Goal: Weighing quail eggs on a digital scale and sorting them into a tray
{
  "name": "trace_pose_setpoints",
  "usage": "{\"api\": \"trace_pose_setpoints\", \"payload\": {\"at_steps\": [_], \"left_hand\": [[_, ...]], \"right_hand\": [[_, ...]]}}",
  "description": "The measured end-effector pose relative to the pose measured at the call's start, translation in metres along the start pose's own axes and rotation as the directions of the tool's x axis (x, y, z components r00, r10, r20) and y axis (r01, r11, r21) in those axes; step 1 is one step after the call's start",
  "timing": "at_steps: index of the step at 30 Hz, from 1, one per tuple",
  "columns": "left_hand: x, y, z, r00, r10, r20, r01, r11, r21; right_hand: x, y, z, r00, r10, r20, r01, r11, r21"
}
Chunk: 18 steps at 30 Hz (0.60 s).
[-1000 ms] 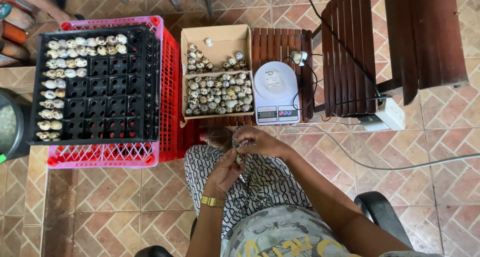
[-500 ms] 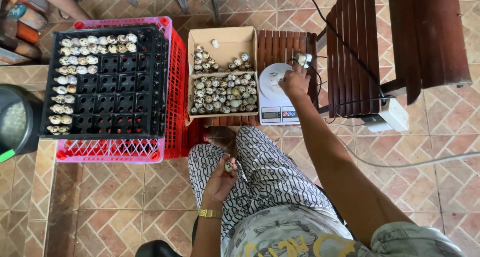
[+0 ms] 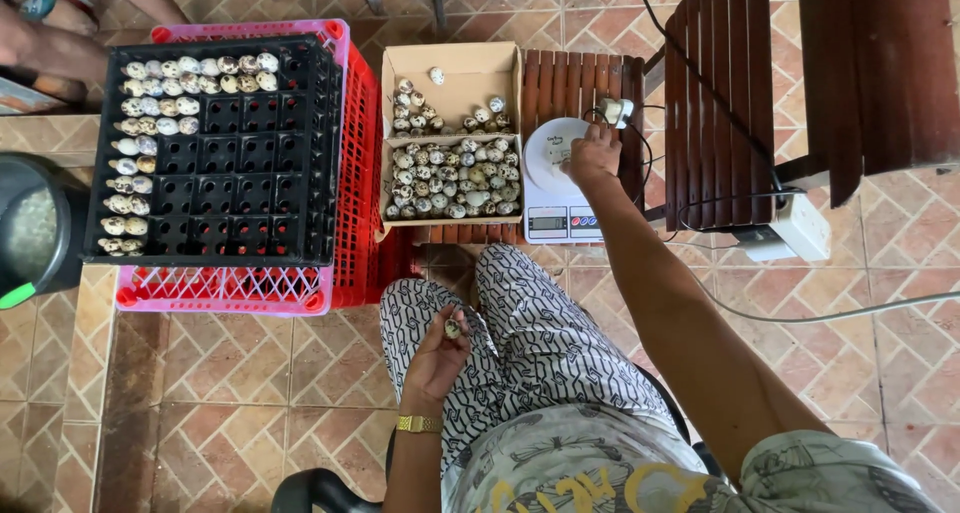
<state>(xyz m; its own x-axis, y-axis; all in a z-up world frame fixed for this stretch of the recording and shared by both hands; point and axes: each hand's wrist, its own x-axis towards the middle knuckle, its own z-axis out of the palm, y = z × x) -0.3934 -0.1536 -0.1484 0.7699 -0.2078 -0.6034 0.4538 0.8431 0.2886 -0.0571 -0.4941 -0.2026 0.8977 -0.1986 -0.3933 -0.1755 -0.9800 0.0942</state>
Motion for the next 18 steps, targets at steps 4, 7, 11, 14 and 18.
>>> {"api": "trace_pose_setpoints", "payload": {"at_steps": [4, 7, 11, 14, 18], "left_hand": [[-0.004, 0.000, 0.005, 1.000, 0.006, 0.005, -0.006, 1.000, -0.015], [-0.004, 0.001, 0.004, 1.000, 0.015, 0.024, -0.014, 1.000, -0.027], [-0.006, 0.004, 0.009, 0.997, 0.060, 0.047, -0.057, 0.996, -0.063], [0.000, 0.005, 0.004, 0.993, 0.097, 0.068, -0.087, 0.988, -0.129], [0.008, 0.004, -0.006, 0.989, 0.121, 0.084, -0.105, 0.978, -0.179]], "right_hand": [[0.001, 0.004, 0.005, 1.000, -0.022, -0.019, 0.023, 0.999, 0.027], [-0.050, -0.004, -0.041, 0.992, -0.007, -0.130, 0.016, 0.998, 0.068], [-0.158, -0.027, -0.103, 0.772, -0.045, -0.633, 0.395, 0.815, 0.424], [-0.214, -0.054, -0.090, 0.518, 0.013, -0.855, 0.753, 0.467, 0.463], [-0.259, -0.084, -0.018, 0.632, -0.156, -0.759, 0.766, 0.280, 0.579]]}}
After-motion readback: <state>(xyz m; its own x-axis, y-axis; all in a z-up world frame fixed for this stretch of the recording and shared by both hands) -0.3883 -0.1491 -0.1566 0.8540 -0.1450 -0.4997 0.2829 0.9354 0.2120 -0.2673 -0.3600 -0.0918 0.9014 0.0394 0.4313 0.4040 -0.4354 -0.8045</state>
